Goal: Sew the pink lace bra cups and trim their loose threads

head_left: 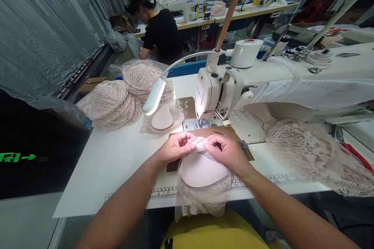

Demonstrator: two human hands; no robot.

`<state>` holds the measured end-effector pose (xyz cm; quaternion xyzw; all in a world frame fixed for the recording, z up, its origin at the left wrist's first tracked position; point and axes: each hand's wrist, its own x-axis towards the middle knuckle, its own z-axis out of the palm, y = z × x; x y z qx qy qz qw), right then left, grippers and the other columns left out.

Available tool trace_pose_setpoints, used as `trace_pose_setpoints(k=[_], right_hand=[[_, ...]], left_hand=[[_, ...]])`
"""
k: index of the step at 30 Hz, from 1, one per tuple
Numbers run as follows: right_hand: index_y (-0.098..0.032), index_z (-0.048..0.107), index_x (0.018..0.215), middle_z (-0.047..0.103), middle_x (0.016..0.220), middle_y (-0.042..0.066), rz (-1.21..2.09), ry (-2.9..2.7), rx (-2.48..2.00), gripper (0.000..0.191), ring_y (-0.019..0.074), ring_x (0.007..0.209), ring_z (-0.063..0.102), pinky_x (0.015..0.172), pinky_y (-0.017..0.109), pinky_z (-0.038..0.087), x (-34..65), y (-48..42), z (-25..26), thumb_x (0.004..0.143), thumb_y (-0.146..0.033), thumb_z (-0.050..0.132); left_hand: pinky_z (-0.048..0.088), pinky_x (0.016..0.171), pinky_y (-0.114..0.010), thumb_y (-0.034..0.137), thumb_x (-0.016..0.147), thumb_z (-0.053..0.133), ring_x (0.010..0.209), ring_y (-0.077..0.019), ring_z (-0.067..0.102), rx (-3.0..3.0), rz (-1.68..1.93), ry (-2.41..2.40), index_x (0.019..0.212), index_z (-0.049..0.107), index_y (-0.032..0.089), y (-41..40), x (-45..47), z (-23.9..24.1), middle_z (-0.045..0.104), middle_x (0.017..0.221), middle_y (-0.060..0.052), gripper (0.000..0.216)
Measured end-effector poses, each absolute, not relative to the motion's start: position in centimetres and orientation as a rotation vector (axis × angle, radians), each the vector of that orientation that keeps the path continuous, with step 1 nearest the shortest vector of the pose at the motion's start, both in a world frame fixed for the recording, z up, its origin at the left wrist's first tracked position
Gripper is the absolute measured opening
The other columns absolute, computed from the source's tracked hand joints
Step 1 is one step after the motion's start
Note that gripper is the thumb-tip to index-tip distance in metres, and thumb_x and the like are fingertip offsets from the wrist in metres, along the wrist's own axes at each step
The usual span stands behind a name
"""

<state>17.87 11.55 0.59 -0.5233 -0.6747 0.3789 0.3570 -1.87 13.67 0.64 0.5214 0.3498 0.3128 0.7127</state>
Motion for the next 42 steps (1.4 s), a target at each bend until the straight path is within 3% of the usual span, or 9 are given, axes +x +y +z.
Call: trace_pose_setpoints(k=[4, 14, 19, 22, 26, 34, 42], right_hand=[[-0.019, 0.051, 0.062, 0.061, 0.072, 0.001, 0.997, -1.71, -1.35, 0.015, 0.0147, 0.066, 0.053, 0.059, 0.027, 0.039, 18.0, 11.8, -0.1, 0.077, -0.023, 0.054], [-0.019, 0.05, 0.064, 0.061, 0.074, 0.001, 1.045, -1.643, -1.404, 0.013, 0.0147, 0.066, 0.053, 0.059, 0.027, 0.04, 18.1, 11.8, -0.1, 0.074, -0.025, 0.056], [-0.02, 0.05, 0.065, 0.055, 0.064, -0.002, 1.059, -1.618, -1.387, 0.016, 0.0123, 0.057, 0.047, 0.053, 0.025, 0.037, 17.8, 11.8, -0.3, 0.074, -0.029, 0.058], [-0.019, 0.05, 0.064, 0.054, 0.063, -0.001, 1.057, -1.621, -1.358, 0.017, 0.0126, 0.059, 0.048, 0.053, 0.025, 0.038, 17.6, 11.8, -0.5, 0.074, -0.03, 0.059], [-0.019, 0.053, 0.068, 0.057, 0.067, -0.001, 1.043, -1.669, -1.342, 0.011, 0.0134, 0.062, 0.05, 0.055, 0.025, 0.04, 17.7, 11.8, -0.6, 0.074, -0.027, 0.058], [-0.019, 0.061, 0.066, 0.066, 0.077, 0.004, 0.922, -1.746, -1.191, 0.013, 0.0177, 0.073, 0.061, 0.065, 0.03, 0.047, 17.7, 11.5, 0.4, 0.076, -0.027, 0.062], [-0.02, 0.059, 0.061, 0.067, 0.073, 0.003, 0.873, -1.695, -1.222, 0.019, 0.0162, 0.067, 0.06, 0.059, 0.028, 0.045, 17.4, 11.0, 0.8, 0.08, -0.025, 0.059]], left_hand=[[0.04, 0.069, -0.023, 0.034, 0.068, 0.076, 0.074, -0.0119, 0.052, 1.182, 0.681, 0.757, 0.095, 0.059, 0.012, 13.8, -2.0, 0.6, 0.056, 0.083, -0.004, 0.039], [0.04, 0.067, -0.023, 0.037, 0.068, 0.076, 0.072, -0.0125, 0.052, 1.205, 0.688, 0.763, 0.096, 0.06, 0.011, 13.8, -2.1, 0.2, 0.057, 0.081, -0.004, 0.041], [0.04, 0.066, -0.022, 0.036, 0.07, 0.075, 0.072, -0.0113, 0.052, 1.157, 0.678, 0.779, 0.101, 0.06, 0.012, 13.9, -1.2, 0.3, 0.059, 0.084, -0.004, 0.042], [0.04, 0.068, -0.023, 0.039, 0.072, 0.072, 0.074, -0.0118, 0.053, 1.2, 0.686, 0.806, 0.093, 0.063, 0.011, 13.9, -0.7, 0.2, 0.059, 0.084, -0.005, 0.036], [0.031, 0.054, -0.019, 0.044, 0.073, 0.07, 0.058, -0.0072, 0.043, 1.224, 0.664, 0.856, 0.073, 0.058, 0.011, 14.0, -0.6, -0.1, 0.051, 0.066, 0.001, 0.035], [0.024, 0.05, -0.019, 0.042, 0.07, 0.073, 0.053, -0.0053, 0.037, 1.133, 0.66, 0.848, 0.075, 0.049, 0.014, 13.9, -1.0, 0.1, 0.047, 0.062, 0.004, 0.037], [0.04, 0.069, -0.023, 0.023, 0.065, 0.078, 0.074, -0.0106, 0.055, 0.91, 0.735, 0.705, 0.07, 0.049, 0.013, 13.7, -0.5, 0.6, 0.06, 0.08, -0.002, 0.032]])
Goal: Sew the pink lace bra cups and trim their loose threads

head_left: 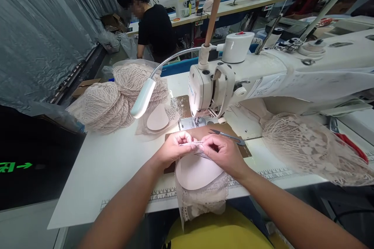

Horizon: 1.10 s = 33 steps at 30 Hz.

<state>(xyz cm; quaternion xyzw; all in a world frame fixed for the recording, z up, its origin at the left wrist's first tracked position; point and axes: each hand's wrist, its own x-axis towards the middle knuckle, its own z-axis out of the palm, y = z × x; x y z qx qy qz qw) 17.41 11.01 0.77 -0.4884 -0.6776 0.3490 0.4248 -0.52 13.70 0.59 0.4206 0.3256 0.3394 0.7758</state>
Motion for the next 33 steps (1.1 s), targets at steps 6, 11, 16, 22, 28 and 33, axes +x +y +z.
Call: trace_pose_setpoints(k=[6, 11, 16, 22, 28, 33], right_hand=[[-0.02, 0.052, 0.058, 0.064, 0.069, 0.002, 1.033, -1.607, -1.26, 0.023, 0.0134, 0.059, 0.054, 0.053, 0.026, 0.041, 17.4, 10.9, 0.9, 0.077, -0.03, 0.062], [-0.018, 0.057, 0.072, 0.062, 0.069, 0.001, 1.202, -1.498, -1.3, 0.017, 0.0135, 0.061, 0.056, 0.054, 0.026, 0.045, 17.5, 11.0, 0.5, 0.075, -0.033, 0.064], [-0.017, 0.064, 0.082, 0.065, 0.074, 0.003, 1.289, -1.547, -1.296, 0.017, 0.0153, 0.065, 0.058, 0.057, 0.027, 0.046, 17.7, 11.2, 0.1, 0.078, -0.033, 0.06], [-0.02, 0.064, 0.069, 0.064, 0.066, 0.0, 0.919, -1.748, -1.336, 0.013, 0.0127, 0.056, 0.052, 0.052, 0.026, 0.039, 17.6, 10.8, 0.8, 0.079, -0.024, 0.057], [-0.022, 0.061, 0.072, 0.067, 0.073, 0.0, 0.613, -1.802, -1.11, 0.013, 0.0137, 0.066, 0.061, 0.06, 0.025, 0.047, 17.6, 10.5, 0.2, 0.078, -0.012, 0.056], [-0.022, 0.059, 0.083, 0.067, 0.078, 0.002, 0.264, -1.884, -0.919, 0.018, 0.0133, 0.068, 0.063, 0.061, 0.024, 0.051, 18.1, 10.3, -0.3, 0.077, -0.006, 0.057]], left_hand=[[0.041, 0.067, -0.022, 0.021, 0.065, 0.078, 0.073, -0.0104, 0.057, 0.882, 0.74, 0.691, 0.071, 0.05, 0.013, 13.8, -0.4, 0.2, 0.062, 0.081, -0.003, 0.03], [0.044, 0.071, -0.023, 0.02, 0.065, 0.079, 0.076, -0.0112, 0.058, 0.893, 0.768, 0.733, 0.077, 0.052, 0.014, 13.6, -0.2, 0.5, 0.061, 0.085, -0.003, 0.03], [0.043, 0.069, -0.022, 0.023, 0.068, 0.077, 0.071, -0.0091, 0.053, 1.005, 0.783, 0.762, 0.083, 0.054, 0.014, 13.5, -0.2, 0.6, 0.056, 0.079, -0.001, 0.029], [0.035, 0.059, -0.02, 0.029, 0.075, 0.07, 0.064, -0.0078, 0.043, 1.27, 0.741, 0.827, 0.081, 0.058, 0.012, 13.3, -0.4, 0.7, 0.05, 0.071, 0.0, 0.021], [0.037, 0.06, -0.022, 0.026, 0.075, 0.069, 0.066, -0.011, 0.048, 1.478, 0.868, 0.821, 0.07, 0.062, 0.012, 13.4, -0.9, 0.8, 0.054, 0.073, -0.003, 0.016], [0.037, 0.056, -0.024, 0.024, 0.073, 0.071, 0.065, -0.0117, 0.048, 1.557, 0.975, 0.748, 0.067, 0.066, 0.013, 13.4, -1.5, 1.0, 0.051, 0.073, -0.004, 0.013]])
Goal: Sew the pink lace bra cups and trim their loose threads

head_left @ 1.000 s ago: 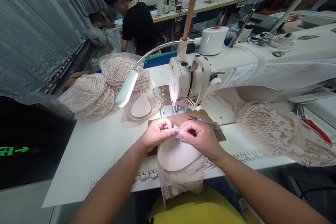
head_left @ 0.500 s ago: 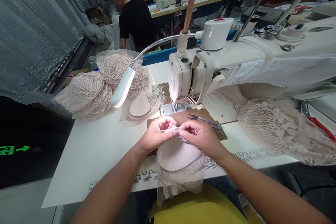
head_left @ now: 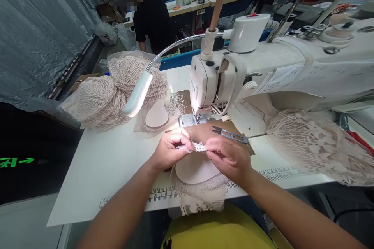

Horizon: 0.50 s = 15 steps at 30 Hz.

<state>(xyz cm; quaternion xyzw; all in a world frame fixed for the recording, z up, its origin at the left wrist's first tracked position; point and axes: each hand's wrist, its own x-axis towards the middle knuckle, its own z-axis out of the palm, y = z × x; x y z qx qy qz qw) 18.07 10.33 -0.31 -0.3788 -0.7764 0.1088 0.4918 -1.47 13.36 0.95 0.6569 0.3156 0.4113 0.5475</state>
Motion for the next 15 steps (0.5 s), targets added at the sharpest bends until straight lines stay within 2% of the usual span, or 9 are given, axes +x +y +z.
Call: trace_pose_setpoints(k=[11, 15], right_hand=[[-0.021, 0.055, 0.09, 0.067, 0.075, 0.004, -0.015, -2.041, -0.749, 0.021, 0.0151, 0.069, 0.062, 0.061, 0.027, 0.051, 18.7, 10.1, 0.5, 0.077, -0.004, 0.058], [-0.02, 0.056, 0.091, 0.068, 0.074, 0.005, -0.112, -2.058, -0.731, 0.022, 0.0165, 0.069, 0.062, 0.06, 0.028, 0.051, 18.8, 10.1, 0.6, 0.075, -0.004, 0.06]], left_hand=[[0.038, 0.058, -0.025, 0.008, 0.078, 0.054, 0.065, -0.012, 0.047, 1.928, 1.026, 0.622, 0.061, 0.052, 0.016, 13.0, -1.7, 2.2, 0.048, 0.069, -0.003, 0.019], [0.04, 0.063, -0.027, 0.005, 0.072, 0.057, 0.07, -0.0135, 0.047, 2.023, 1.086, 0.674, 0.074, 0.048, 0.018, 12.8, -1.7, 2.5, 0.047, 0.074, -0.002, 0.016]])
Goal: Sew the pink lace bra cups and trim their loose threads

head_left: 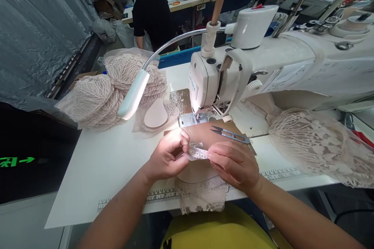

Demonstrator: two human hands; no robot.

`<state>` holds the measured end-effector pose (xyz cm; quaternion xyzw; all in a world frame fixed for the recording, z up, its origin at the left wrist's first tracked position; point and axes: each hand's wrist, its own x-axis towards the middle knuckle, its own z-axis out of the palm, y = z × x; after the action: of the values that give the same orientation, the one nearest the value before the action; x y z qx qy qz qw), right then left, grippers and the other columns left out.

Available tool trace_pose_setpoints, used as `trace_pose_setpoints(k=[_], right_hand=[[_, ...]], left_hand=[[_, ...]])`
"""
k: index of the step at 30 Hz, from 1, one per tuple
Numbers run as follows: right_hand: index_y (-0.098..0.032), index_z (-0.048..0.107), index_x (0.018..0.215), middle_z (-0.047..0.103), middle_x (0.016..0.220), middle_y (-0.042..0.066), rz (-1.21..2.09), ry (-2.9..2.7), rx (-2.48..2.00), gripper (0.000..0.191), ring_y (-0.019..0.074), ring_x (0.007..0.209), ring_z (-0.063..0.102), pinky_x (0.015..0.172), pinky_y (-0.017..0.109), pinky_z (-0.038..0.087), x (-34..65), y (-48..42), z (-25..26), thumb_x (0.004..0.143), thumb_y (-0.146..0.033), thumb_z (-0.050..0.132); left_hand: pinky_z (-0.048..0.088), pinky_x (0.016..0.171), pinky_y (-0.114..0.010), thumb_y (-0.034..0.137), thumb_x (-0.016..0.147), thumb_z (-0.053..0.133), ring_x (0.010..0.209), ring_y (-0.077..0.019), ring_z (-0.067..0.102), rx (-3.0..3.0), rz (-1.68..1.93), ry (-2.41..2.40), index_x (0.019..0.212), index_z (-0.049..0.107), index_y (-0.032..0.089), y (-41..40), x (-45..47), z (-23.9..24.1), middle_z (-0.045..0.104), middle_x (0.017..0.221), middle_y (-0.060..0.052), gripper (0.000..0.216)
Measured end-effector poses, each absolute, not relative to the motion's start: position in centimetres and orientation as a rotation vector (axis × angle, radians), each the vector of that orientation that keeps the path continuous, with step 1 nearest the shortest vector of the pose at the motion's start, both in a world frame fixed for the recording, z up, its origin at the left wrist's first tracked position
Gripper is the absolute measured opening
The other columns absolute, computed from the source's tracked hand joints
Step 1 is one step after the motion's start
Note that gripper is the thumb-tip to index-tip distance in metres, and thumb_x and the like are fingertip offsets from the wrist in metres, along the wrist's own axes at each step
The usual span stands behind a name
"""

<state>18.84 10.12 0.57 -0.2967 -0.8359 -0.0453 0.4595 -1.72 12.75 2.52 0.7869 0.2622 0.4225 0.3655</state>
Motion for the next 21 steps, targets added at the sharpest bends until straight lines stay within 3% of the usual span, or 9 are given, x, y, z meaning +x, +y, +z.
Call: trace_pose_setpoints(k=[4, 10, 21], right_hand=[[-0.019, 0.058, 0.09, 0.068, 0.074, 0.005, -0.141, -2.066, -0.72, 0.024, 0.0174, 0.07, 0.062, 0.061, 0.029, 0.052, 18.9, 10.2, 0.5, 0.073, -0.003, 0.06], [-0.02, 0.059, 0.088, 0.069, 0.073, 0.003, -0.166, -2.064, -0.747, 0.022, 0.0166, 0.07, 0.063, 0.062, 0.028, 0.053, 18.9, 10.1, 0.7, 0.073, -0.004, 0.061], [-0.02, 0.057, 0.083, 0.068, 0.073, 0.004, -0.089, -2.04, -0.734, 0.021, 0.016, 0.07, 0.063, 0.062, 0.028, 0.053, 18.9, 10.0, 1.1, 0.073, -0.002, 0.061]], left_hand=[[0.041, 0.066, -0.028, 0.006, 0.071, 0.06, 0.074, -0.0144, 0.048, 2.222, 1.08, 0.718, 0.09, 0.055, 0.017, 12.4, -1.4, 2.6, 0.05, 0.08, -0.003, 0.023], [0.039, 0.06, -0.026, 0.005, 0.075, 0.061, 0.062, -0.0111, 0.046, 2.407, 1.224, 0.66, 0.079, 0.058, 0.017, 12.2, -1.0, 1.8, 0.051, 0.066, 0.0, 0.013], [0.042, 0.059, -0.028, 0.005, 0.075, 0.061, 0.063, -0.0129, 0.05, 2.591, 1.332, 0.569, 0.075, 0.057, 0.016, 11.8, -1.6, 1.3, 0.061, 0.069, -0.003, 0.011]])
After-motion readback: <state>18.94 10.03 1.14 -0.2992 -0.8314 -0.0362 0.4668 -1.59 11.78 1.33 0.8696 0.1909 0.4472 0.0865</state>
